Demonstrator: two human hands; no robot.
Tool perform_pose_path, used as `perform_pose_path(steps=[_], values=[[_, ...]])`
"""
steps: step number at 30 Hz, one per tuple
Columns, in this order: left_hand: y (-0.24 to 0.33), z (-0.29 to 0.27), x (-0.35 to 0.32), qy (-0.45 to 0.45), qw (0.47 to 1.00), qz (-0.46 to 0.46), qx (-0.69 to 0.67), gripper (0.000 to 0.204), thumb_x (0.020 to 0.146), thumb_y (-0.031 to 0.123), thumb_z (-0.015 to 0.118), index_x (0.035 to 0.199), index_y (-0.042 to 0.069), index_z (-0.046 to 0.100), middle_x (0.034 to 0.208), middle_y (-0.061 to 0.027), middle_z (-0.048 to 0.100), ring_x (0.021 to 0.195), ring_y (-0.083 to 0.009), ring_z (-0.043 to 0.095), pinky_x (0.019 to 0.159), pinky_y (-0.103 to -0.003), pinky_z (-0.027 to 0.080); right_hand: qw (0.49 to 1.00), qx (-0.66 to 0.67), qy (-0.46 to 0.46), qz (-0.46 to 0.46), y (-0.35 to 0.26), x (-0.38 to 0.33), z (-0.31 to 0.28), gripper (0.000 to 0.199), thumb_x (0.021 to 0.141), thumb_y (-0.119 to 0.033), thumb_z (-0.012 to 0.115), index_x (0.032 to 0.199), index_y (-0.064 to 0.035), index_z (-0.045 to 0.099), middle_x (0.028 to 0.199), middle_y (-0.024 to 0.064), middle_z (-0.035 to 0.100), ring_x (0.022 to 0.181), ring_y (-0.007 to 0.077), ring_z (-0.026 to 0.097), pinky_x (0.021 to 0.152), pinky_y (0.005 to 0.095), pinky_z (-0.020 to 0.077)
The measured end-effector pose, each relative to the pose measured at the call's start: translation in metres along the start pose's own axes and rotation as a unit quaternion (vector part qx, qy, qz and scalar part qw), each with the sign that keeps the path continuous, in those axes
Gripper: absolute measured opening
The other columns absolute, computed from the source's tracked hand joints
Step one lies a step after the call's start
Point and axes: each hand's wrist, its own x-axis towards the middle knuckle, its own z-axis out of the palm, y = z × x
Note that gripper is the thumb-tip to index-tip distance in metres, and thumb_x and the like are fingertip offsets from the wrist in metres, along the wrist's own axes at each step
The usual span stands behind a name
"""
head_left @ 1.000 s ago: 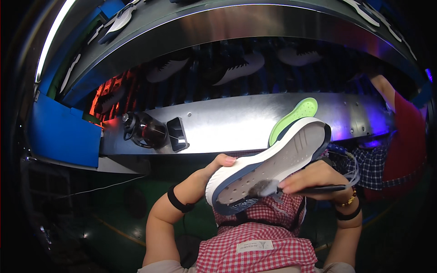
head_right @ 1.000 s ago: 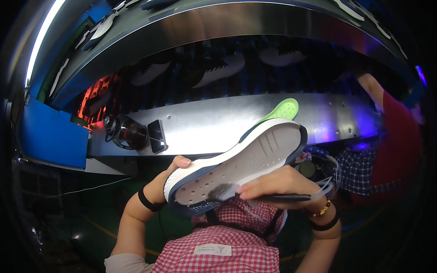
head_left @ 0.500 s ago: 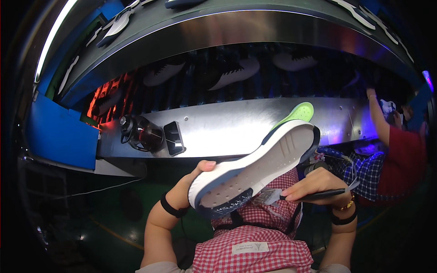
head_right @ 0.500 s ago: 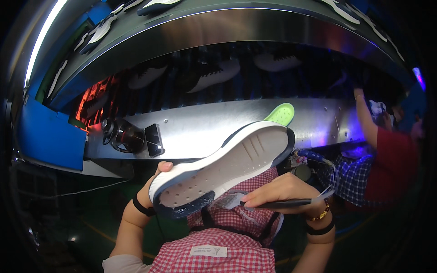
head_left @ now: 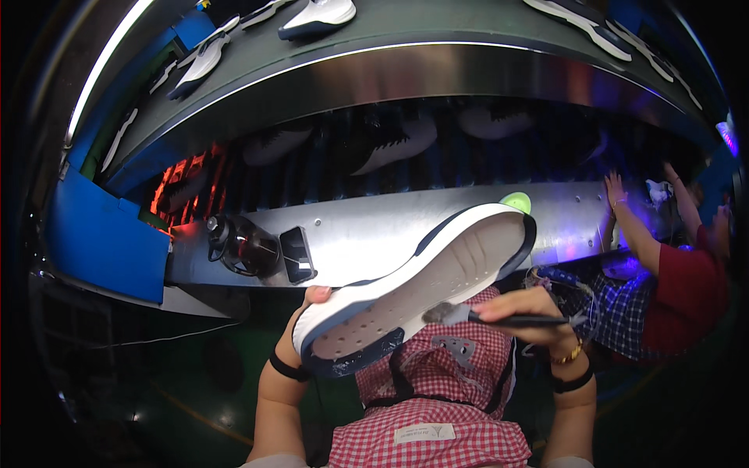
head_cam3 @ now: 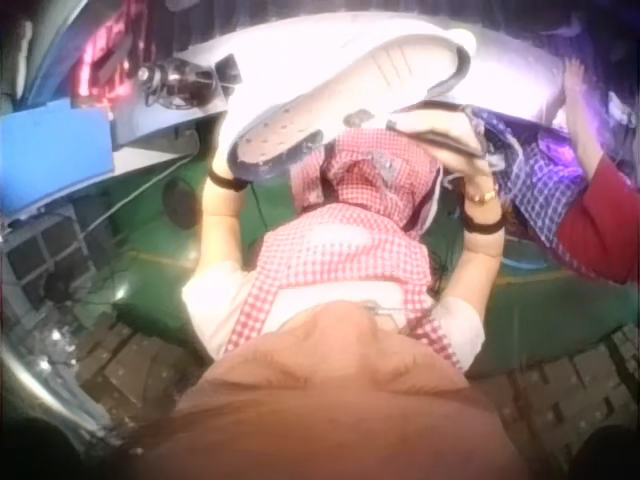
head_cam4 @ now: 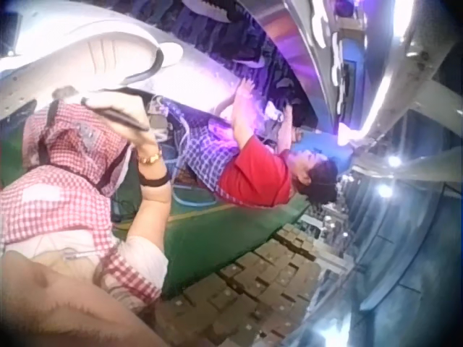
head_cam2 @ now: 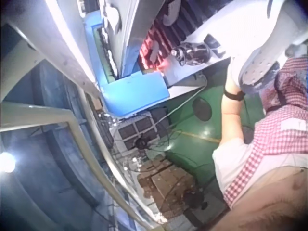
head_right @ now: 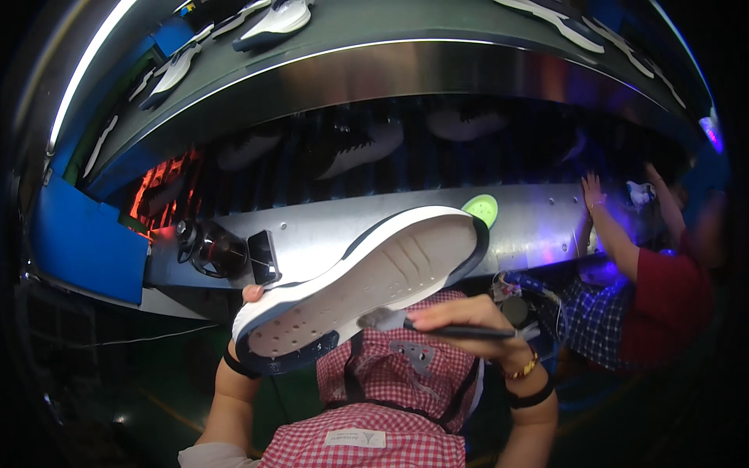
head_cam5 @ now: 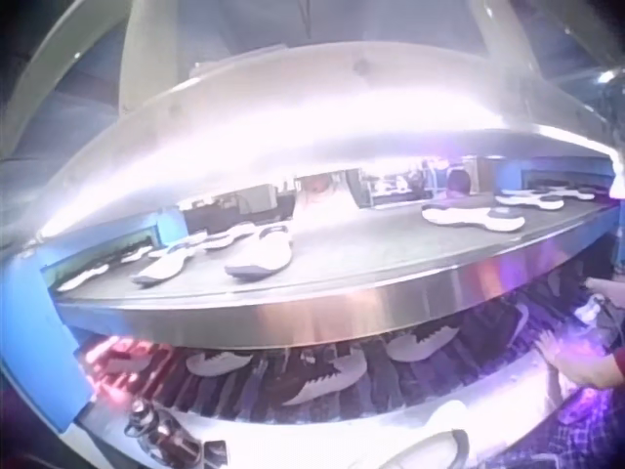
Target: Apply adhesive to the edges and interior of shoe soles using a brush.
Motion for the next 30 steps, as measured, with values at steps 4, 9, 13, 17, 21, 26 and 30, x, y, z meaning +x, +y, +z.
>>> perform_pose_path(steps=[4,9,13,17,21,26,30], values=[[-0.004,0.029,-0.006,-0.121,0.993,0.017,0.005,0.061,0.090,0.042,0.035,0.132,-0.002,0.033,0.128,-0.0253,0.042,0.115,-0.0332,0.047,0.102,-0.041,0.032,0.999,-0.033,-0.013,-0.018,-0.031,-0.003,0.002,0.023,0.070,-0.003,0.071,0.092,-0.0023,0.066,0.094,0.0145,0.066,0.085,0.0246,0.065,0.075,0.0304,0.0515],[0.021,-0.075,0.065,-0.211,0.899,0.237,0.301,0.065,0.091,0.051,0.029,0.136,0.004,0.027,0.139,-0.0140,0.031,0.124,-0.0271,0.036,0.104,-0.039,0.029,0.994,-0.031,0.105,-0.016,-0.028,0.014,0.027,0.026,0.068,-0.001,0.071,0.093,-0.0007,0.065,0.088,0.0134,0.066,0.083,0.0217,0.064,0.075,0.0274,0.0496],[-0.032,-0.036,0.116,-0.130,0.971,0.148,0.135,0.085,0.080,0.071,0.020,0.137,0.009,0.027,0.132,-0.0212,0.039,0.119,-0.0439,0.037,0.100,-0.054,0.030,0.966,0.114,0.156,0.172,0.037,0.019,0.050,0.020,0.074,-0.002,0.068,0.093,0.0026,0.065,0.086,0.0090,0.066,0.079,0.0121,0.061,0.072,0.0225,0.0481],[-0.049,-0.036,0.109,-0.134,0.974,0.102,0.152,0.091,0.077,0.076,0.013,0.137,0.009,0.026,0.131,-0.0239,0.039,0.119,-0.0419,0.039,0.099,-0.053,0.032,0.938,0.189,0.179,0.230,0.050,0.014,0.054,0.017,0.076,-0.003,0.066,0.092,0.0029,0.065,0.086,0.0062,0.065,0.076,0.0087,0.059,0.070,0.0204,0.0476],[-0.049,-0.037,0.112,-0.099,0.974,0.114,0.171,0.092,0.077,0.076,0.011,0.136,0.008,0.027,0.129,-0.0225,0.041,0.118,-0.0395,0.041,0.099,-0.050,0.033,0.940,0.165,0.195,0.224,0.047,0.024,0.055,0.017,0.075,-0.003,0.066,0.091,0.0022,0.065,0.085,0.0054,0.065,0.075,0.0082,0.059,0.069,0.0201,0.0470],[-0.051,-0.023,0.115,0.018,0.946,0.266,0.185,0.085,0.081,0.072,0.014,0.135,0.009,0.029,0.130,-0.0152,0.042,0.117,-0.0329,0.043,0.099,-0.043,0.033,0.965,-0.172,0.191,-0.042,0.037,0.035,0.075,0.018,0.068,-0.004,0.068,0.085,-0.0026,0.065,0.083,0.0109,0.066,0.076,0.0193,0.064,0.068,0.0274,0.0500],[-0.030,-0.011,0.103,0.049,0.901,0.393,0.178,0.080,0.083,0.069,0.016,0.134,0.010,0.031,0.132,-0.0077,0.041,0.118,-0.0273,0.042,0.099,-0.038,0.034,0.946,-0.273,0.110,-0.135,0.028,0.017,0.084,0.020,0.063,-0.007,0.068,0.083,-0.0059,0.064,0.082,0.0080,0.066,0.081,0.0211,0.065,0.067,0.0302,0.0507]])
